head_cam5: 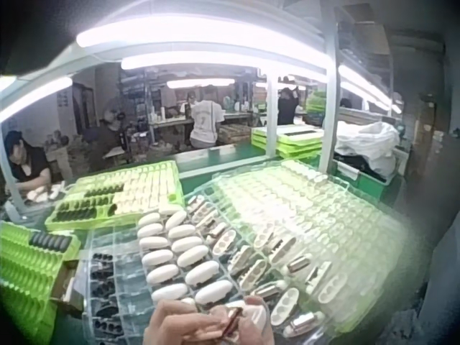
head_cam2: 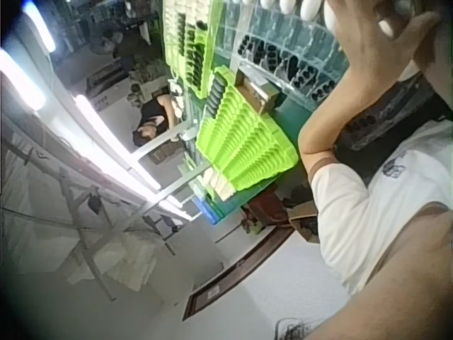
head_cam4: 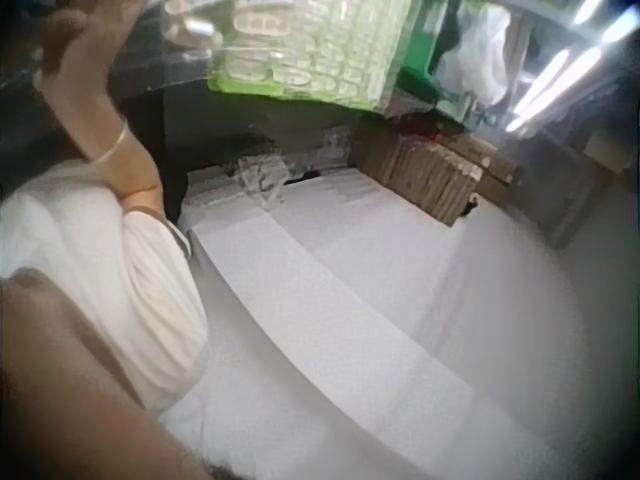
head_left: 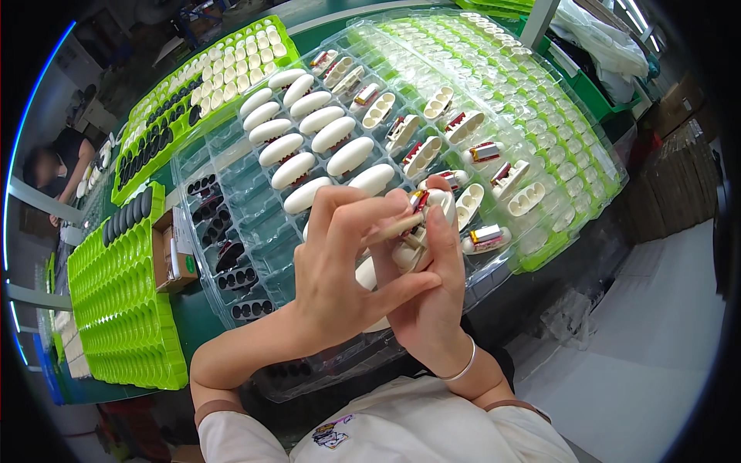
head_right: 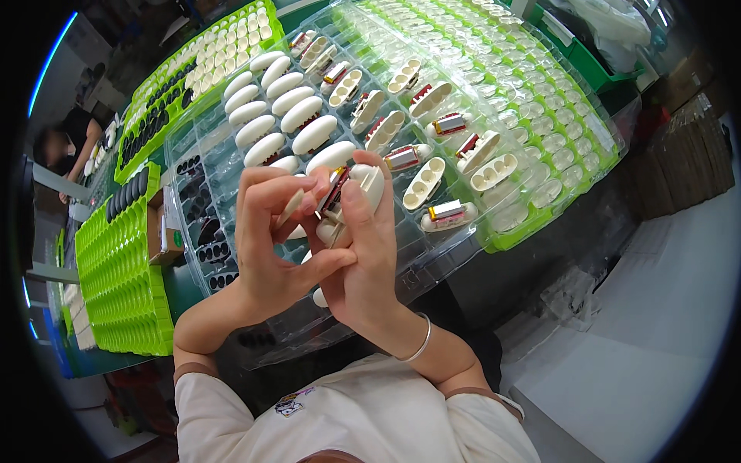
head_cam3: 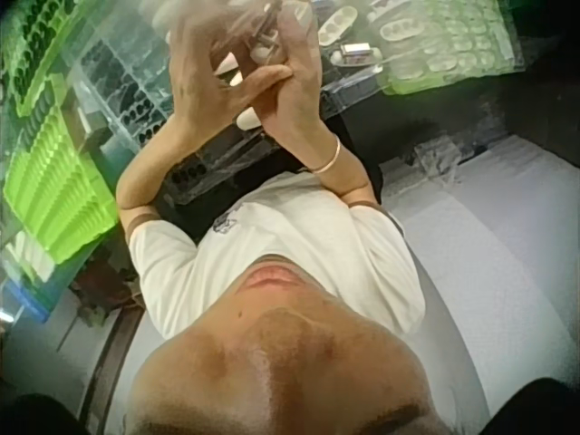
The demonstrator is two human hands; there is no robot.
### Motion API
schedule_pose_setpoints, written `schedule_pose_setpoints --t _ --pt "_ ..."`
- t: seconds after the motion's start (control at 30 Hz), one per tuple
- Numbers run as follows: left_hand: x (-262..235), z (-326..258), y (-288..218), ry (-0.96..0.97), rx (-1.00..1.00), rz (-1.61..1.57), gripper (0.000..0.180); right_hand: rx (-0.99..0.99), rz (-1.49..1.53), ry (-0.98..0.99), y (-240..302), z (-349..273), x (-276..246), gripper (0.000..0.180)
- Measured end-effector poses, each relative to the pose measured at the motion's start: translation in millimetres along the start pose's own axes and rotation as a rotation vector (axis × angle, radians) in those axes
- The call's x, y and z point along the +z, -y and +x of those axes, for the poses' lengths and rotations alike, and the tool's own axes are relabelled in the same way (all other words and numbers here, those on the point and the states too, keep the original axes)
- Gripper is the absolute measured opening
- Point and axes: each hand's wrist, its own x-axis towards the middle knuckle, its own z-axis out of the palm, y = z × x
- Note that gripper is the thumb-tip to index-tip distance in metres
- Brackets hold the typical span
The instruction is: The person assembles small white oval-shaped electronic devices by inserting batteries and a wooden stick into the casing. They work at a table with trays of components, picking up the device, inserting the parts, and placing the finished unit into a green tray.
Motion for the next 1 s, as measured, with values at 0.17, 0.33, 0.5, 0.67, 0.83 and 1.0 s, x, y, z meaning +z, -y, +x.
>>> schedule_pose_setpoints --t 0.17,0.33,0.5,0.67,0.83,1.0 --pt "2.8 -0.4 0.6 -0.015 -0.085 -0.105 0.063 0.007 0.071 0.082 -0.7 1.2 -6.8 0.036" --pt "6.7 0.0 4.2 -0.038 -0.117 -0.136 0.062 0.024 0.082 0.071 -2.1 3.4 -7.7 0.035" --pt "5.0 -2.6 4.7 0.035 -0.09 -0.069 0.066 0.003 0.126 0.07 -3.7 2.5 -7.0 0.038" --pt "9.1 -2.6 4.7 -0.054 -0.14 -0.138 0.062 -0.033 0.045 0.068 -5.1 4.8 -6.0 0.038" --pt "12.6 -6.3 6.8 -0.041 -0.191 -0.285 0.063 -0.046 0.04 0.068 -6.2 2.7 -6.9 0.038" --pt "7.9 -5.6 6.8 0.029 -0.097 -0.282 0.065 -0.033 0.144 0.058 -6.6 1.3 -6.8 0.038"
